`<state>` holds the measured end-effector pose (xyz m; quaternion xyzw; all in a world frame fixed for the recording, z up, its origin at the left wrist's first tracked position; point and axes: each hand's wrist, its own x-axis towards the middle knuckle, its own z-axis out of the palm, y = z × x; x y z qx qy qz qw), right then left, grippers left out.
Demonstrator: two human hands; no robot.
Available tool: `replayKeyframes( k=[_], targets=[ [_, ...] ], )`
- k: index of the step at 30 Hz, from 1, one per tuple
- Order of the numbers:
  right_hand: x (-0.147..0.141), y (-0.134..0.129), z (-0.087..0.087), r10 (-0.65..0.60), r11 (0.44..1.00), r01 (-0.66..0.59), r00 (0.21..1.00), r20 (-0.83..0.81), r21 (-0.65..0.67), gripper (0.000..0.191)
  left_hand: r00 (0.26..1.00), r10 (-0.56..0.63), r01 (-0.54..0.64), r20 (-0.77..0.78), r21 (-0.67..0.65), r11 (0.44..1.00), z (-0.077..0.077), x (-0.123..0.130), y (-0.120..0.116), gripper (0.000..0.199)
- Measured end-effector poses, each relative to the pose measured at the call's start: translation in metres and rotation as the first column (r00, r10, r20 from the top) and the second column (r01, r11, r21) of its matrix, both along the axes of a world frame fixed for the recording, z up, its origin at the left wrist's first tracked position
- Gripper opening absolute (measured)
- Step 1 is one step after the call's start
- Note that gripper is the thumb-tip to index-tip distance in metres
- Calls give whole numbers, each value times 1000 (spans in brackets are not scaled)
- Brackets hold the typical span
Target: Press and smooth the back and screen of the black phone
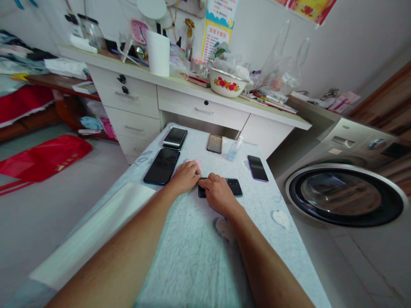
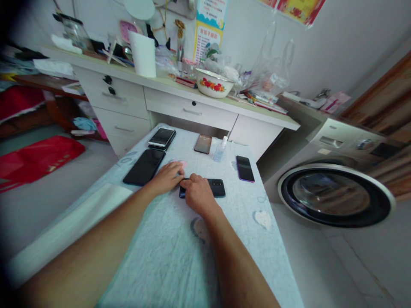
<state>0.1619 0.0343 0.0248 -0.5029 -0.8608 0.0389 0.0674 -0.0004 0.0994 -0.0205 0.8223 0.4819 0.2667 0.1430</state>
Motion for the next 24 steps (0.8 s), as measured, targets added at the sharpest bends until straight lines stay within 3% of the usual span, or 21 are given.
replayKeyframes(
  k=[18,24],
  targets=[
    [3,4,-1,-149,989,148,988,51,26,33,1000,-18,17,1,44,999,-6,-2,3,7],
    [0,2,2,-118,993,118,991,60,6,32,1000,-12,12,-10,21,1000,-4,-1,1,8]
  ],
)
